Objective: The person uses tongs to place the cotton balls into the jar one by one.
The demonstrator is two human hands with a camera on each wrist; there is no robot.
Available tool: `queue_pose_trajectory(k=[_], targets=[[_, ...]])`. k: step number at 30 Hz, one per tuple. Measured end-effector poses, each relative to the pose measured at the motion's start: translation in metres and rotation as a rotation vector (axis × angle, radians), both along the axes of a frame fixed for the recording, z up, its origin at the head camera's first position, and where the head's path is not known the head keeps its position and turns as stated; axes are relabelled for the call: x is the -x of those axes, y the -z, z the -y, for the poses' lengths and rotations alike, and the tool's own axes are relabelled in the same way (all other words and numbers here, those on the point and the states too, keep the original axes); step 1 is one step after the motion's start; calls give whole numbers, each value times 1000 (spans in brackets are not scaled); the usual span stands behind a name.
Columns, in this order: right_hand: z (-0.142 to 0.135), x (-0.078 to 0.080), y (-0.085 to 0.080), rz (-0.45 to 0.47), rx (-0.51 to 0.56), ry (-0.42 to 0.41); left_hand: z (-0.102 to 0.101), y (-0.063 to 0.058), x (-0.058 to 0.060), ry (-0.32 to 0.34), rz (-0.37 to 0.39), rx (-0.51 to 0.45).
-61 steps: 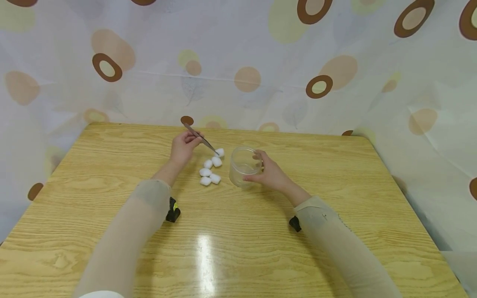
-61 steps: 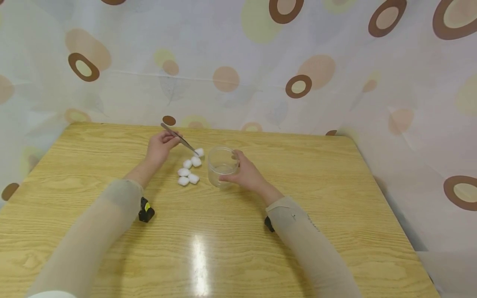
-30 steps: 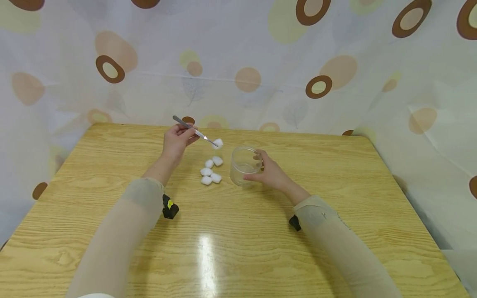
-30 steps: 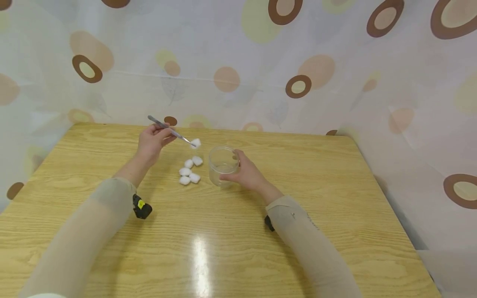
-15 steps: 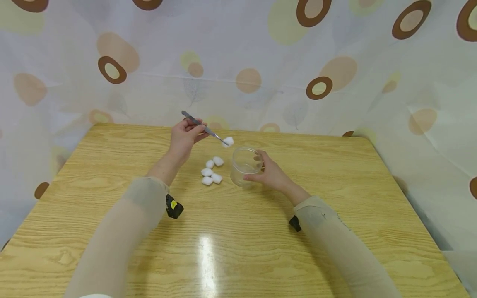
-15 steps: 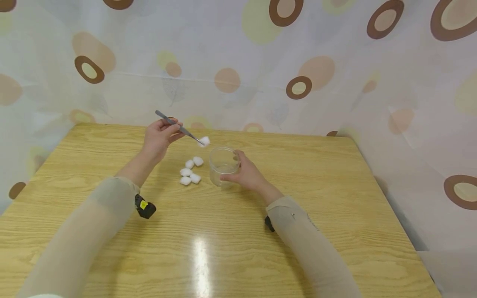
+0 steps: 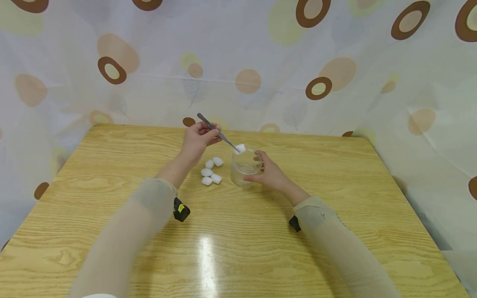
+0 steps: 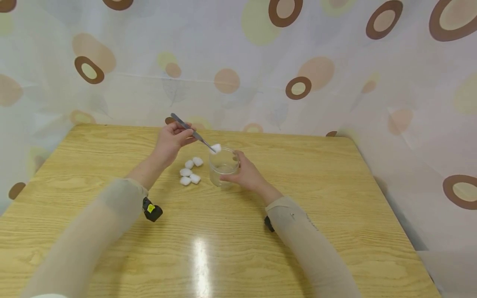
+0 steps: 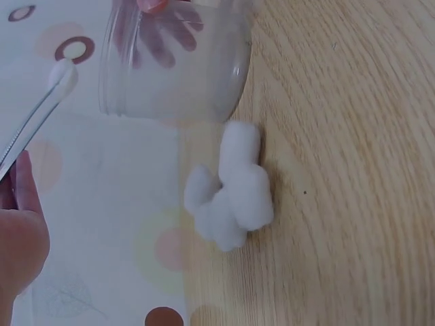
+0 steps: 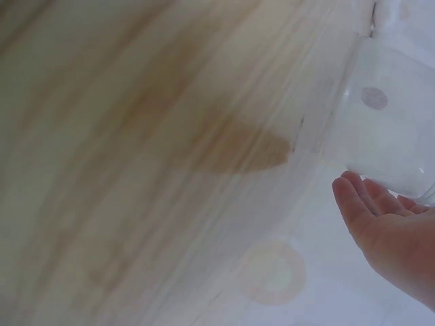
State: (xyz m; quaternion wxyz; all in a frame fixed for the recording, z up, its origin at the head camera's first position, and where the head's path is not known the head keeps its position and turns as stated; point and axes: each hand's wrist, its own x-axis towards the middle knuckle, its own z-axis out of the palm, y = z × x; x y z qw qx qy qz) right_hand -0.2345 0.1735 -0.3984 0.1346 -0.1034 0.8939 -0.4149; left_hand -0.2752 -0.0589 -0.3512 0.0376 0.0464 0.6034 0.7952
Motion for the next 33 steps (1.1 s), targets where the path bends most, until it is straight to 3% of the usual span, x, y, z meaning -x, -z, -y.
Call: queue_pose_trajectory(k=[14,33], targets=[[2,1,1,3,-12,-2,-14,4,-6,39,-21,63],[2,1,-4,-7,-38,-15,-15,4,-6,47,-36,117]])
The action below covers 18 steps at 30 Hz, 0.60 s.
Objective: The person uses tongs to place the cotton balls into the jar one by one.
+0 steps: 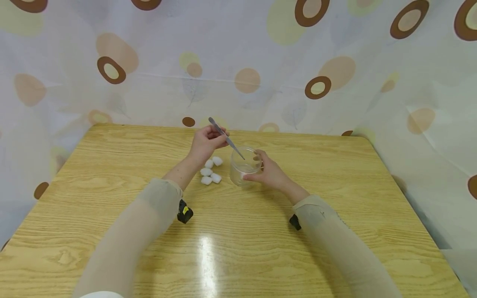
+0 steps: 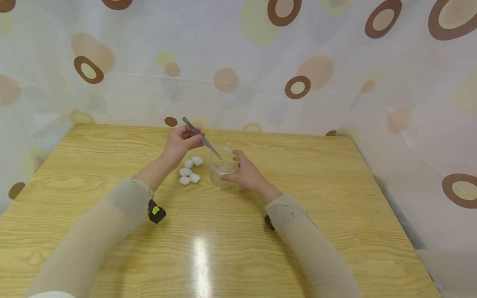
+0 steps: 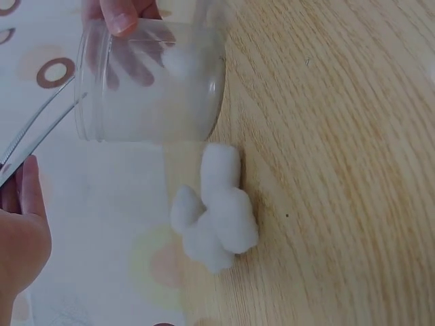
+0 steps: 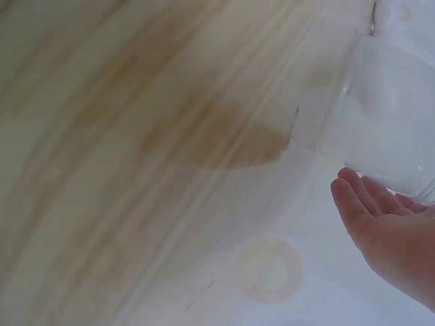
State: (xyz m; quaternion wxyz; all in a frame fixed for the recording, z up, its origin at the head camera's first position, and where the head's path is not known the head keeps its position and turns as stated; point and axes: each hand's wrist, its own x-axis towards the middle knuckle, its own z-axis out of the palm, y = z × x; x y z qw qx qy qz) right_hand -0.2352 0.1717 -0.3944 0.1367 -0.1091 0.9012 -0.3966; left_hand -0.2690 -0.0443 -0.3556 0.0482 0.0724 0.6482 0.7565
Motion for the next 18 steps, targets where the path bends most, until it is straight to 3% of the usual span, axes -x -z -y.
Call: queue_pose_trajectory(k=[8,18], targets=[[-9,-3,-3,-8,-48,-8,6,-2,0,-5,-13,11],[-22,-9,-5,-13,-59,-21,24,0,2,-63,-27,19]])
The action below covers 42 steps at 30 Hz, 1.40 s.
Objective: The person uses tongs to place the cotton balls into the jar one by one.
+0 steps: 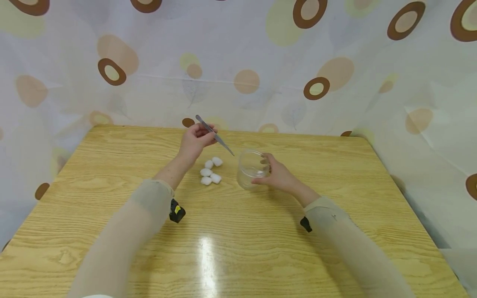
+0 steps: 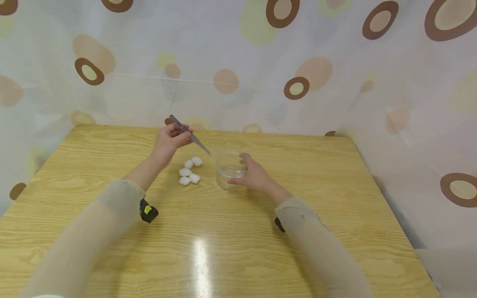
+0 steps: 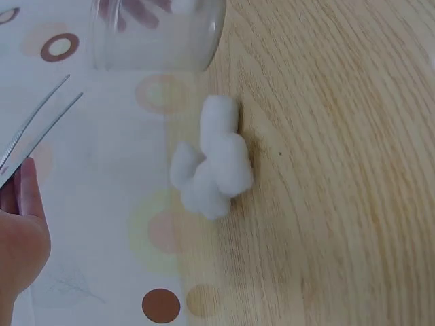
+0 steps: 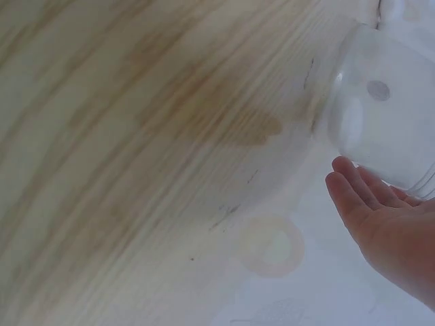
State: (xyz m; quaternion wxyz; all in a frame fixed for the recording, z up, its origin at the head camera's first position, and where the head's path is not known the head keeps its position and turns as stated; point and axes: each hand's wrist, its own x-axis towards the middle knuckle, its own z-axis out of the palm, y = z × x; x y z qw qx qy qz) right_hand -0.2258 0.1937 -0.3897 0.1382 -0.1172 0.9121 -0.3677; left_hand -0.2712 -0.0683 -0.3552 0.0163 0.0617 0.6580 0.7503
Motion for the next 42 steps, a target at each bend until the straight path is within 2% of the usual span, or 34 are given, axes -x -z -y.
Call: queue_pose_trajectory(k=[6,10,15,21,31,35,38,42], targets=[[-5,-1,1,2,-1,4,14,6,4,-66,-30,14],[-5,-1,0,7,-4,9,21,11,5,-93,-54,78],[-4,-1,2,6,-7,10,27,21,9,-95,-78,166],[-2,-3,-1,13,-4,11,29,31,13,-101,-65,256],[-3,-2,1,2,-10,0,27,43,13,-97,-60,307],[-3,-2,1,-2,-2,2,24,46,15,-89,-48,324],[-3,-2,1,-5,1,2,21,44,15,-85,-50,340],[-4,-1,2,-1,4,2,16,43,14,-68,-74,418]])
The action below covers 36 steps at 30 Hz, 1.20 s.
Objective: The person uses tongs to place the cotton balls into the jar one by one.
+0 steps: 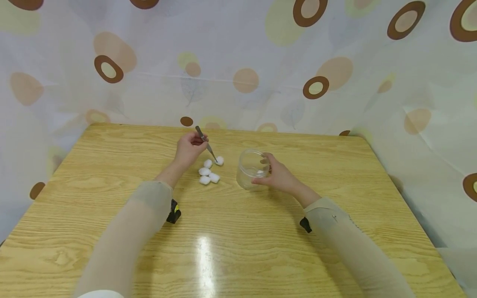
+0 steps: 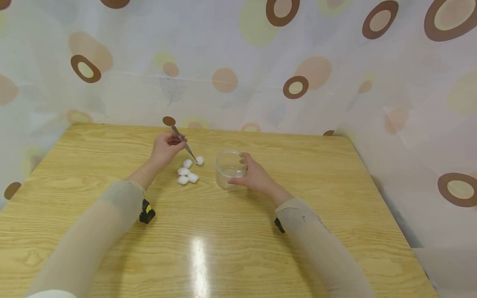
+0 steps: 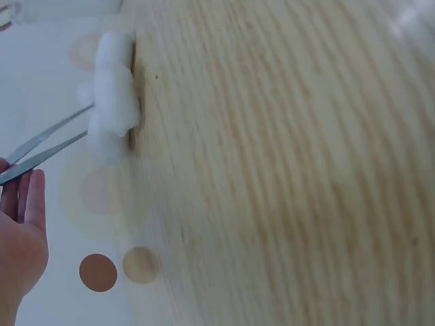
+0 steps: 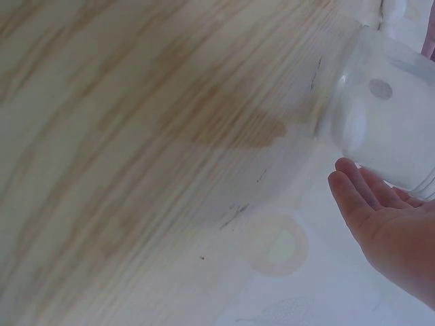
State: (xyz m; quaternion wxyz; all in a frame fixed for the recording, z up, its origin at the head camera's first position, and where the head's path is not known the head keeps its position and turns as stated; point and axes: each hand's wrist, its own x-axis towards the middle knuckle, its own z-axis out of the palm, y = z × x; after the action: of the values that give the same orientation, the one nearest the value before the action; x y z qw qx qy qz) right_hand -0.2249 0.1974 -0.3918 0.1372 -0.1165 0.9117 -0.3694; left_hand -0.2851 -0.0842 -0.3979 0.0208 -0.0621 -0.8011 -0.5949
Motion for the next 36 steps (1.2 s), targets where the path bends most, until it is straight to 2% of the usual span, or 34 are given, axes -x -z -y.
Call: queue_pose_trajectory(k=[4,8,17,25,31,36], targets=[[0,0,-1,4,-3,-1,-3,3,0,20,-3,41],[1,-1,-3,8,-3,1,-3,3,-1,5,5,15],[1,-1,-2,5,0,-7,5,-7,-1,-22,-36,8],[0,-2,-5,20,13,2,20,-13,-8,-19,-67,21],[0,-1,-7,38,26,-1,22,-14,-12,-5,-67,34],[2,-1,-7,46,30,-6,20,-8,-13,3,-55,45]])
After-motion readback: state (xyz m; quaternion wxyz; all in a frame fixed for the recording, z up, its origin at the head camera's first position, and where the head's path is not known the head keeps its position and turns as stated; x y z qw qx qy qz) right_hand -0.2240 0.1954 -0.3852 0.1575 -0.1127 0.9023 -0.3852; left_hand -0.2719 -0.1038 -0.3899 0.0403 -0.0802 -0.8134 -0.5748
